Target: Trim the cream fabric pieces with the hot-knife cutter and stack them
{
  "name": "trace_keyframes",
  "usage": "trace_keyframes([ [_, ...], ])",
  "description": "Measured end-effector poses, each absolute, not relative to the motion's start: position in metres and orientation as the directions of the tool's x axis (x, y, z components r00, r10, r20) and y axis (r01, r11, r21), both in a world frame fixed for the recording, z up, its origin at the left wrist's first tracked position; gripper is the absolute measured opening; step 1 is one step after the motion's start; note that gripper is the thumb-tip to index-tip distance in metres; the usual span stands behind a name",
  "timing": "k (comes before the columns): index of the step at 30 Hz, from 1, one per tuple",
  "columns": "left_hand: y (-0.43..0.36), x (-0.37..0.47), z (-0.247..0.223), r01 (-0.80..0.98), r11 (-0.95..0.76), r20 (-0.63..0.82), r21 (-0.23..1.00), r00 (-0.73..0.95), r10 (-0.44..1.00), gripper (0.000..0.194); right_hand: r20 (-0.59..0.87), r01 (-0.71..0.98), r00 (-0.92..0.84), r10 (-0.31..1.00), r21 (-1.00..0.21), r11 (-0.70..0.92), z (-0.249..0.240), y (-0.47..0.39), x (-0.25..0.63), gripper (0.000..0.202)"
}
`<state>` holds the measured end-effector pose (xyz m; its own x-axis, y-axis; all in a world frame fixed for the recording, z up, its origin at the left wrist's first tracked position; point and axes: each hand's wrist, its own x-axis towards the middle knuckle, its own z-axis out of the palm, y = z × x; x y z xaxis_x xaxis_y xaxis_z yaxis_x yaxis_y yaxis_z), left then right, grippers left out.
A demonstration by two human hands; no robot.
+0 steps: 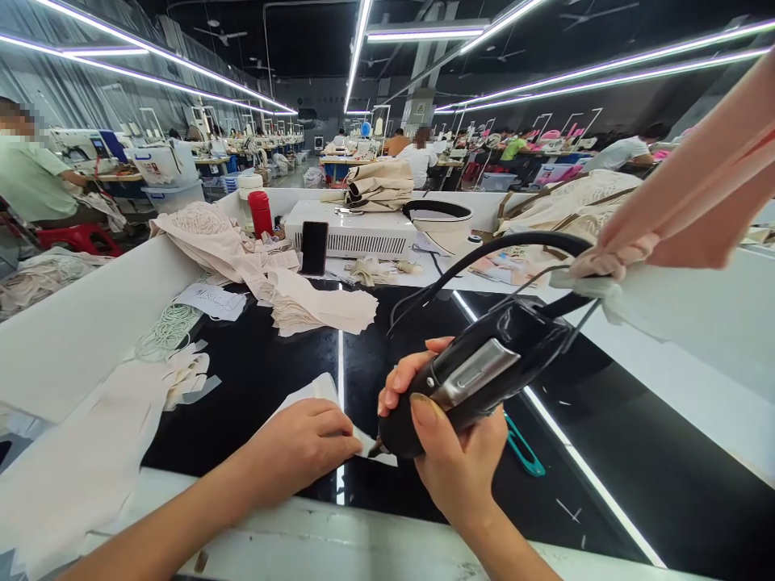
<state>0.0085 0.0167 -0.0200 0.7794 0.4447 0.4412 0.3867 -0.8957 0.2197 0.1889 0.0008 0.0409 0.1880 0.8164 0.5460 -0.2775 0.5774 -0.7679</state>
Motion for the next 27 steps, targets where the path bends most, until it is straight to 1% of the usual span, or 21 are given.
trace_keyframes([
  [4, 0.017, 0.009, -0.02, 0.384, -0.895, 0.449, 0.227, 0.774, 0.446, 0.015, 0.544, -0.256, 0.192, 0.817, -0.776, 0.577, 0.041, 0.002, 0.189, 0.029],
  [12, 0.017, 0.007, -0.02, 0.369, -0.902, 0.45, 0.223, 0.782, 0.431, 0.016, 0.537, -0.219, 0.256, 0.804, -0.778, 0.589, 0.046, -0.002, 0.202, 0.035],
  [17, 0.017, 0.009, -0.017, 0.371, -0.901, 0.472, 0.224, 0.768, 0.433, 0.017, 0.532, -0.215, 0.249, 0.809, -0.784, 0.582, 0.043, -0.004, 0.205, 0.037],
  [27, 0.017, 0.009, -0.018, 0.381, -0.896, 0.463, 0.229, 0.767, 0.444, 0.018, 0.536, -0.216, 0.252, 0.805, -0.78, 0.587, 0.042, -0.003, 0.204, 0.035],
])
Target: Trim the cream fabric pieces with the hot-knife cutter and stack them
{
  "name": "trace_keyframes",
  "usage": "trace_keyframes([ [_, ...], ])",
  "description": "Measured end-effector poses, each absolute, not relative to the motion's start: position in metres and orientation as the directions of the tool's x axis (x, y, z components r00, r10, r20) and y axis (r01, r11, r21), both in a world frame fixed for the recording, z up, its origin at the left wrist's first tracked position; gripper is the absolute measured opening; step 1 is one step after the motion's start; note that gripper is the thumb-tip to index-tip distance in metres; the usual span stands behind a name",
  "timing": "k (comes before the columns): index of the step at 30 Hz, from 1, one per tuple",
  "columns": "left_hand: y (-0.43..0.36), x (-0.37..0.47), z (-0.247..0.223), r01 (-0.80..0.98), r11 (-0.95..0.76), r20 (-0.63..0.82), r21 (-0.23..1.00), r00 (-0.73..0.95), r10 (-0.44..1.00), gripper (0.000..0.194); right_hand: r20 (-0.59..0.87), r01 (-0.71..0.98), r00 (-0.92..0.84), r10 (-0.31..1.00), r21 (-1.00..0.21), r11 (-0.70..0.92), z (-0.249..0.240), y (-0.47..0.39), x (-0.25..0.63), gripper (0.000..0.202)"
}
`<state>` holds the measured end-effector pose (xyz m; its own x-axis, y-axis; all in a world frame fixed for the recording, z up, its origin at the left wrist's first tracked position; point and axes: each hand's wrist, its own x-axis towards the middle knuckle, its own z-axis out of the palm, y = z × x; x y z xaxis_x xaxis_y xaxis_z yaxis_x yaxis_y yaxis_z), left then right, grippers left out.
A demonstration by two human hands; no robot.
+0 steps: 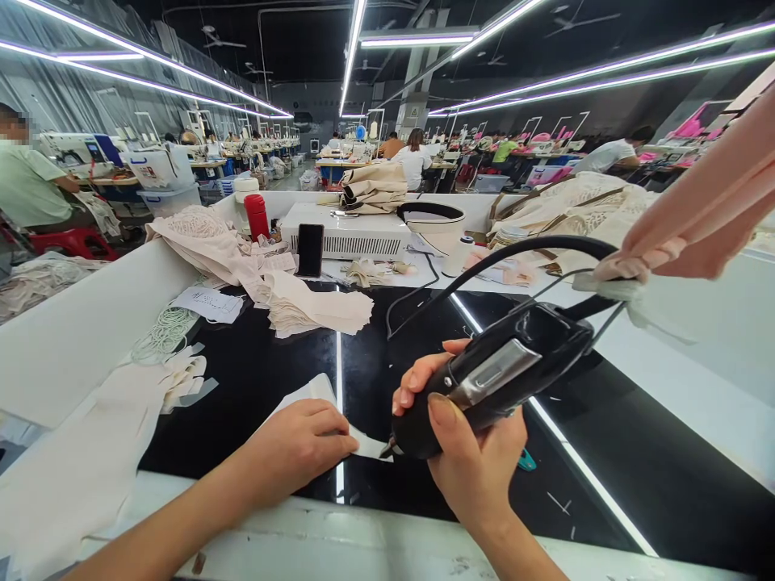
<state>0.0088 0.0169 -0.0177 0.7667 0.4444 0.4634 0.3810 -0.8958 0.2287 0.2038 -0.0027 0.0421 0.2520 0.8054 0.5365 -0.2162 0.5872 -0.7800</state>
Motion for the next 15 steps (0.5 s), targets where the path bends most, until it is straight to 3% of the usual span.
trace_keyframes([
  [3, 0.016, 0.009, -0.017, 0.383, -0.894, 0.46, 0.232, 0.767, 0.447, 0.019, 0.534, -0.201, 0.246, 0.809, -0.788, 0.581, 0.042, -0.003, 0.203, 0.034],
  [9, 0.017, 0.001, -0.007, 0.387, -0.848, 0.436, 0.362, 0.734, 0.521, 0.025, 0.526, -0.177, 0.264, 0.809, -0.798, 0.577, 0.041, 0.002, 0.208, 0.034],
  [15, 0.019, -0.013, -0.008, 0.471, -0.843, 0.431, 0.259, 0.725, 0.537, 0.026, 0.543, -0.126, 0.296, 0.786, -0.794, 0.595, 0.041, 0.024, 0.221, 0.034],
])
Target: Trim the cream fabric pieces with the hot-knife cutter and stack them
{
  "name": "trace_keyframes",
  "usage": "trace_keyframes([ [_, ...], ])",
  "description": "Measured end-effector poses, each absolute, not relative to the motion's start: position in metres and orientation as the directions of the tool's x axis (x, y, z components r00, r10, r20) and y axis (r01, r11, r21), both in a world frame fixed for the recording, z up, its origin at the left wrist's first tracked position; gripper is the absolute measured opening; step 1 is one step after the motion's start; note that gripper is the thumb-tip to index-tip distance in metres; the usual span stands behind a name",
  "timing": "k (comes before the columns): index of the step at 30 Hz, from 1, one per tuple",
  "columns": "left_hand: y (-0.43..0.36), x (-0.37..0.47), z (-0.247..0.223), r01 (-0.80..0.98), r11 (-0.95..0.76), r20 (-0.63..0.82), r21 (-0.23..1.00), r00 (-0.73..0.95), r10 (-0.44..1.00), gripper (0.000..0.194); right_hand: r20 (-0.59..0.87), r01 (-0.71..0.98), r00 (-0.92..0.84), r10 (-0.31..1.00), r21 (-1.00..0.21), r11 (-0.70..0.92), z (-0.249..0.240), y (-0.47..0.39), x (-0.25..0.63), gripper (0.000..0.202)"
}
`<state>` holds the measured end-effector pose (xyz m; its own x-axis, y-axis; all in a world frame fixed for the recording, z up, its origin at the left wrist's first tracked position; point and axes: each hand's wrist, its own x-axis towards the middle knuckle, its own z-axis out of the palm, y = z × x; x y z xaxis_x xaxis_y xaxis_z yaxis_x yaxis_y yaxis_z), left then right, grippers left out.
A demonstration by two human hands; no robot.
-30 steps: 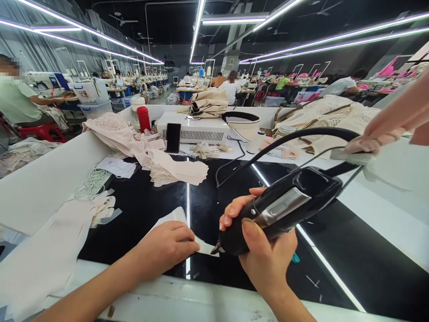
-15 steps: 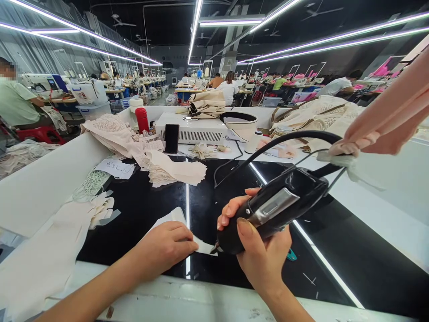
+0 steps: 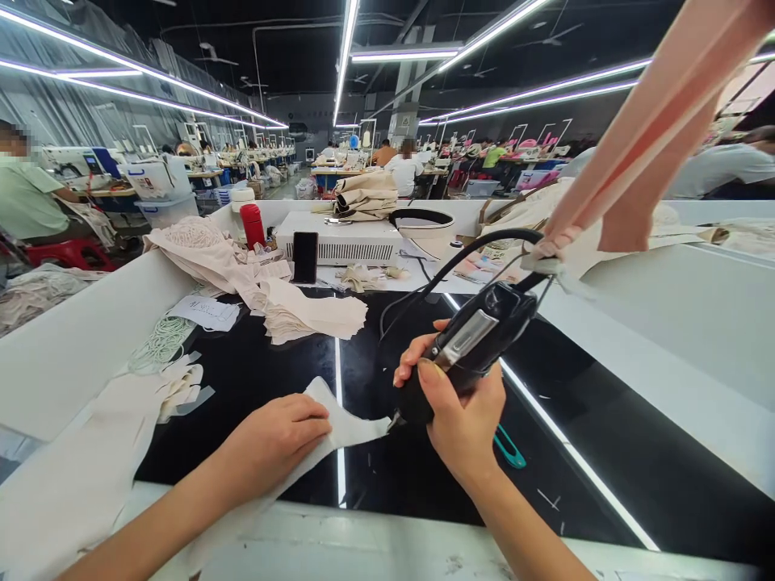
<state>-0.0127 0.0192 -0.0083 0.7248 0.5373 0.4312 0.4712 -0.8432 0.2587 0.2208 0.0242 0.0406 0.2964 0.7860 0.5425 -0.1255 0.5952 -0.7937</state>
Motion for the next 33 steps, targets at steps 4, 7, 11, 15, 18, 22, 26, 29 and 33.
trace_keyframes([
  [4, 0.005, -0.006, -0.008, 0.55, -0.795, 0.372, 0.255, 0.703, 0.606, 0.024, 0.547, -0.125, 0.318, 0.774, -0.786, 0.606, 0.043, 0.033, 0.222, 0.032],
  [7, -0.009, 0.004, -0.002, 0.617, -0.735, 0.285, 0.283, 0.678, 0.678, 0.017, 0.53, -0.151, 0.31, 0.789, -0.792, 0.592, 0.044, 0.031, 0.219, 0.032],
  [11, -0.013, 0.015, 0.011, 0.669, -0.666, 0.139, 0.33, 0.663, 0.736, 0.012, 0.527, -0.167, 0.28, 0.803, -0.797, 0.581, 0.041, 0.026, 0.212, 0.03],
  [15, 0.009, 0.021, 0.018, 0.649, -0.71, 0.182, 0.273, 0.69, 0.701, 0.013, 0.541, -0.195, 0.248, 0.803, -0.784, 0.589, 0.039, 0.025, 0.207, 0.026],
  [18, 0.029, 0.025, 0.014, 0.535, -0.775, 0.243, 0.337, 0.745, 0.621, 0.037, 0.531, -0.222, 0.243, 0.812, -0.784, 0.579, 0.039, 0.026, 0.204, 0.024],
  [22, 0.043, 0.027, 0.008, 0.5, -0.721, 0.144, 0.48, 0.765, 0.627, 0.054, 0.521, -0.224, 0.243, 0.819, -0.791, 0.569, 0.039, 0.027, 0.199, 0.022],
  [26, 0.041, 0.025, 0.015, 0.595, -0.626, -0.036, 0.504, 0.738, 0.674, 0.042, 0.503, -0.205, 0.262, 0.824, -0.805, 0.557, 0.037, 0.029, 0.194, 0.023],
  [29, 0.039, 0.024, 0.02, 0.637, -0.61, -0.104, 0.471, 0.727, 0.679, 0.038, 0.488, -0.197, 0.269, 0.83, -0.816, 0.544, 0.036, 0.03, 0.192, 0.024],
  [33, 0.039, 0.021, 0.018, 0.646, -0.625, -0.1, 0.438, 0.726, 0.68, 0.039, 0.477, -0.194, 0.265, 0.838, -0.825, 0.531, 0.036, 0.031, 0.188, 0.025],
])
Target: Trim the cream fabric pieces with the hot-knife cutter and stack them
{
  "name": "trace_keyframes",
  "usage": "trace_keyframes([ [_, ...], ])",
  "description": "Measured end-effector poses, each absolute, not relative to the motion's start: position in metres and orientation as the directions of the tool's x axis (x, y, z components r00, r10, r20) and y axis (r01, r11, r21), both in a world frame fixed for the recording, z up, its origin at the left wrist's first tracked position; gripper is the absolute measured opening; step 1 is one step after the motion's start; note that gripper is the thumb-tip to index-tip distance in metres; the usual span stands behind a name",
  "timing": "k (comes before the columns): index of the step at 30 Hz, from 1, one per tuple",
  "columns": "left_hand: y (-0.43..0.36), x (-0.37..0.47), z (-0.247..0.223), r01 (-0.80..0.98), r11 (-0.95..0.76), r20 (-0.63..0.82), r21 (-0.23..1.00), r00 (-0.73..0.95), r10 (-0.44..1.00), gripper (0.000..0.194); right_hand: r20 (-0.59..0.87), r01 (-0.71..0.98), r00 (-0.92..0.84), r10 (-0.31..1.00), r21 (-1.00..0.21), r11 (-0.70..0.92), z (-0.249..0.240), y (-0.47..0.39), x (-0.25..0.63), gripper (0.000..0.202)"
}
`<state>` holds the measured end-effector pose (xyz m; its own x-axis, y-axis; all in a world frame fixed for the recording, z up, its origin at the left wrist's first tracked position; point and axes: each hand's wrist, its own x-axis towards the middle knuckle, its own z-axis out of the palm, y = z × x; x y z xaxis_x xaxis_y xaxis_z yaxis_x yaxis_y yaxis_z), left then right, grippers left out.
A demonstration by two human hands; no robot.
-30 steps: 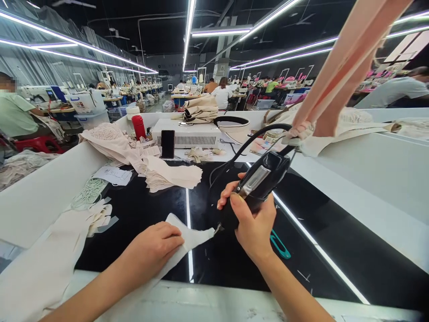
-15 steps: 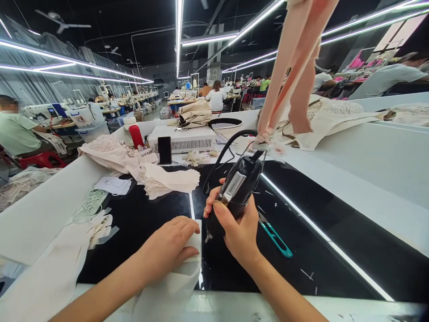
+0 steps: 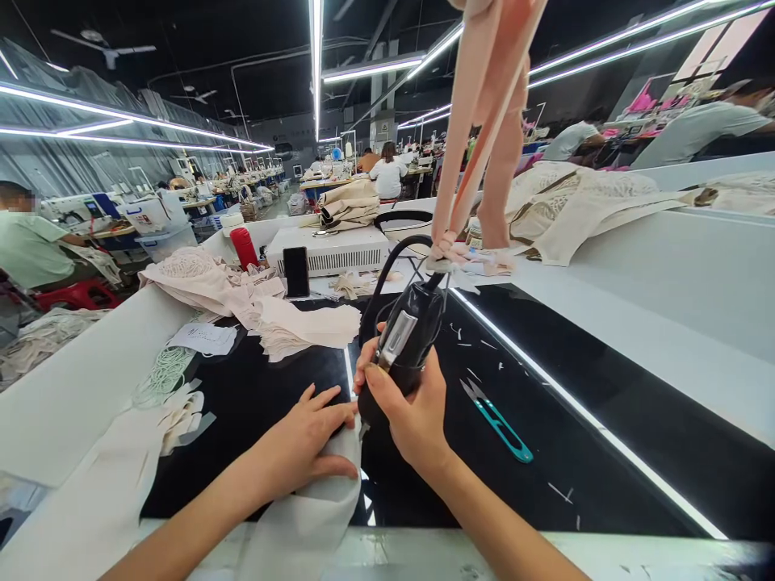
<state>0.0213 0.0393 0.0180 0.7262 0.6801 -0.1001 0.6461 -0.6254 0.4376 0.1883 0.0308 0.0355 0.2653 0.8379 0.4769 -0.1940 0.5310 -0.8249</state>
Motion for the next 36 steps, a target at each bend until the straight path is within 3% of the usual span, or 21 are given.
trace_keyframes([
  [7, 0.039, 0.017, 0.012, 0.629, -0.652, -0.056, 0.423, 0.737, 0.674, 0.043, 0.485, -0.175, 0.254, 0.837, -0.828, 0.533, 0.036, 0.03, 0.184, 0.025],
  [12, 0.039, 0.019, 0.019, 0.637, -0.652, -0.102, 0.41, 0.743, 0.662, 0.034, 0.511, -0.157, 0.273, 0.815, -0.812, 0.562, 0.036, 0.033, 0.187, 0.024],
  [18, 0.04, 0.019, 0.021, 0.654, -0.636, -0.13, 0.409, 0.732, 0.669, 0.038, 0.513, -0.195, 0.309, 0.801, -0.79, 0.581, 0.037, 0.041, 0.191, 0.025],
  [36, 0.041, 0.017, 0.02, 0.63, -0.625, -0.1, 0.461, 0.737, 0.668, 0.038, 0.497, -0.189, 0.302, 0.813, -0.805, 0.562, 0.034, 0.038, 0.187, 0.028],
])
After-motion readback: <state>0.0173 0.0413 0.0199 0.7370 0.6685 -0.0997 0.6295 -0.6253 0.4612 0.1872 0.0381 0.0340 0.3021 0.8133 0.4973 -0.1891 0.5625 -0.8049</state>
